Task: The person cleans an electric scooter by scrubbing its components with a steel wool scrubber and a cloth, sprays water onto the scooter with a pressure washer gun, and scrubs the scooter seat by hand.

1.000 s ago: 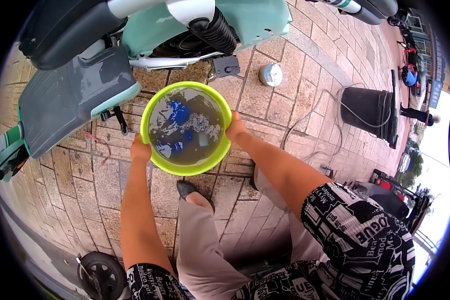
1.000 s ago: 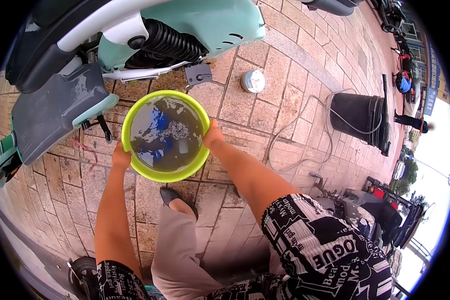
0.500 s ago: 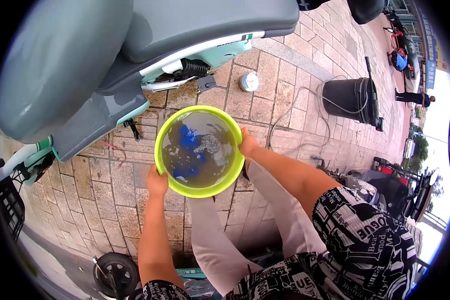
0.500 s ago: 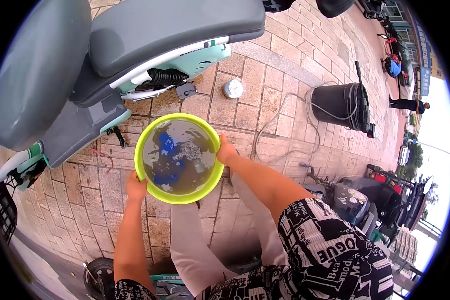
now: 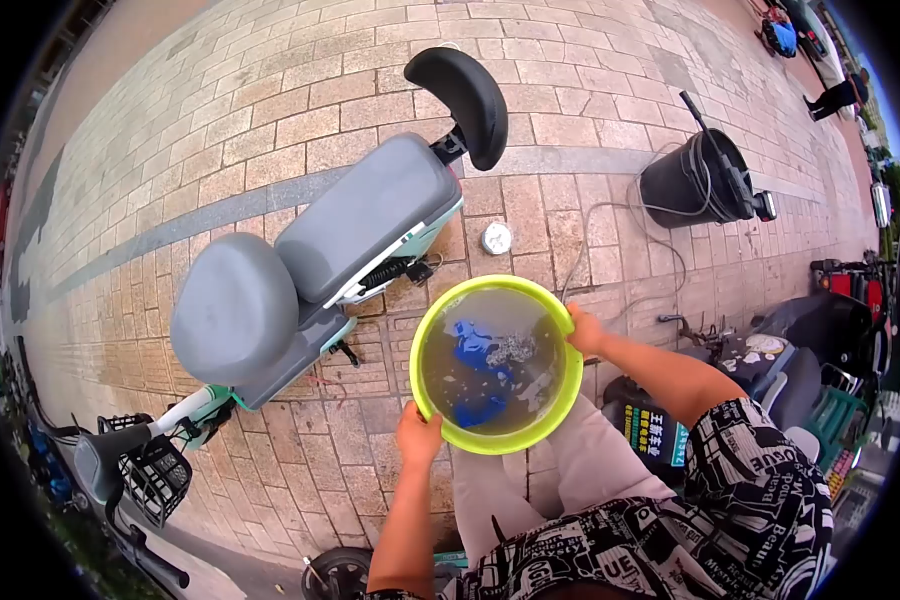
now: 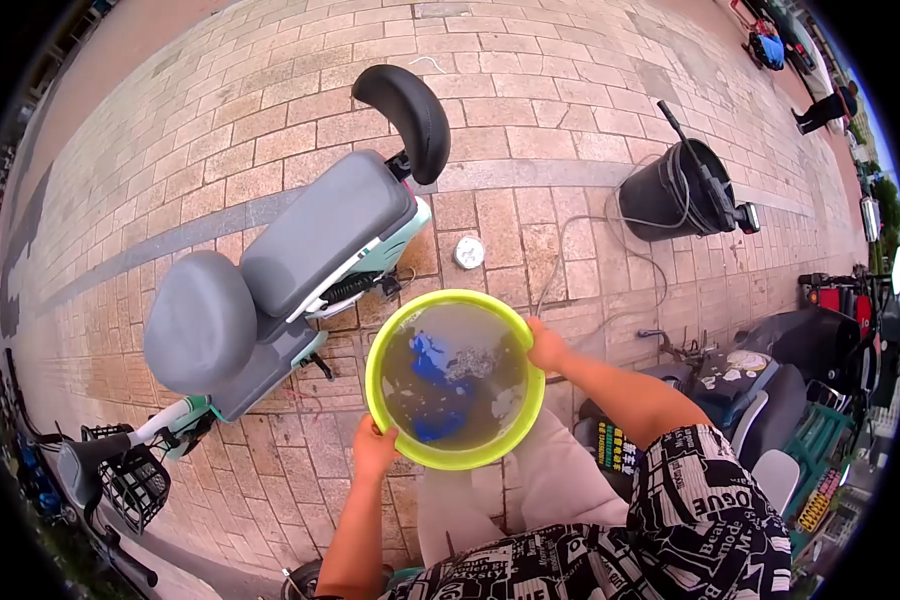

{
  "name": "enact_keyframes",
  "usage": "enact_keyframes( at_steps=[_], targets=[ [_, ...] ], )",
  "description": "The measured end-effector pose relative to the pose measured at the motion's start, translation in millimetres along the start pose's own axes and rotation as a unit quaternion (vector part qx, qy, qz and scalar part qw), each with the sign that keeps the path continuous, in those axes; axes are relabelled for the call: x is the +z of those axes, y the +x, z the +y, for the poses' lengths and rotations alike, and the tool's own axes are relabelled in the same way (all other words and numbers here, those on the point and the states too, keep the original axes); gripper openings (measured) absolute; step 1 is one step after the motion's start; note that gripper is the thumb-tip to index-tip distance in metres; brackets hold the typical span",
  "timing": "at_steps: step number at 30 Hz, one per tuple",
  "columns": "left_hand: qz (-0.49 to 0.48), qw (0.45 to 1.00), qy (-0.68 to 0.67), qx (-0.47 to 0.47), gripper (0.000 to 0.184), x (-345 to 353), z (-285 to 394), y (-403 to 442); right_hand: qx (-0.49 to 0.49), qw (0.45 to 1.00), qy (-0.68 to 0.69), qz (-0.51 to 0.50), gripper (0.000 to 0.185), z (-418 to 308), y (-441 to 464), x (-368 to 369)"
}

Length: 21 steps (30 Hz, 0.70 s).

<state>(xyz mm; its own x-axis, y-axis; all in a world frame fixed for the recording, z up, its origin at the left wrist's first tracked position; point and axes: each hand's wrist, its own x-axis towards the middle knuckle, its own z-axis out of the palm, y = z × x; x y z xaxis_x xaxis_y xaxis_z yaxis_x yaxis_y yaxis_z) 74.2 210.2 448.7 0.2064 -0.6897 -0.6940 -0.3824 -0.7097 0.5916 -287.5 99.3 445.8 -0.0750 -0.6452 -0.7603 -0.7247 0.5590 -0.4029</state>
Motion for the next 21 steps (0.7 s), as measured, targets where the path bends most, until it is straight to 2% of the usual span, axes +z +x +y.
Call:
enact_keyframes(
  at_steps=[5, 7, 11, 14, 15, 16, 18, 21],
  targets=[
    [-0.008, 1.000, -0.001, 0.001, 0.022, 29.6, 102.8, -19.0, 0.015, 0.999, 0.047, -0.007, 0.035, 1.1, -23.8, -100.3],
    [-0.015, 0.999, -0.047, 0.019, 0.024, 46.9, 136.0, -21.3, -0.015, 0.996, 0.081, 0.038, 0.034, 22.6, -21.7, -132.6],
    [-0.032, 0.999, -0.021, 0.030, 0.025, 80.8, 206.2, -15.4, 0.003, 0.995, 0.070, 0.077, 0.037, 22.3, -45.9, -218.6],
    [-0.071, 0.994, -0.079, 0.022, 0.024, 105.7, 259.4, -5.3, -0.041, 0.991, 0.057, 0.112, 0.040, 72.3, -24.5, -260.2],
    [-0.081, 0.993, -0.068, 0.055, 0.024, 113.9, 273.5, 0.4, -0.060, 0.987, 0.069, 0.128, 0.041, 73.1, -21.2, -275.7],
    [-0.093, 0.990, -0.060, 0.089, 0.023, 122.0, 291.4, 6.4, -0.059, 0.988, 0.063, 0.128, 0.041, 64.0, -25.3, -295.9],
    [-0.112, 0.987, -0.082, 0.085, 0.023, 133.9, 327.1, 8.7, -0.011, 0.984, 0.127, 0.128, 0.041, 48.8, -42.1, -336.6],
    [-0.136, 0.981, -0.112, 0.085, 0.022, 145.8, 377.3, 20.4, 0.011, 0.983, 0.137, 0.122, 0.041, 40.2, -39.5, -389.4]
  ],
)
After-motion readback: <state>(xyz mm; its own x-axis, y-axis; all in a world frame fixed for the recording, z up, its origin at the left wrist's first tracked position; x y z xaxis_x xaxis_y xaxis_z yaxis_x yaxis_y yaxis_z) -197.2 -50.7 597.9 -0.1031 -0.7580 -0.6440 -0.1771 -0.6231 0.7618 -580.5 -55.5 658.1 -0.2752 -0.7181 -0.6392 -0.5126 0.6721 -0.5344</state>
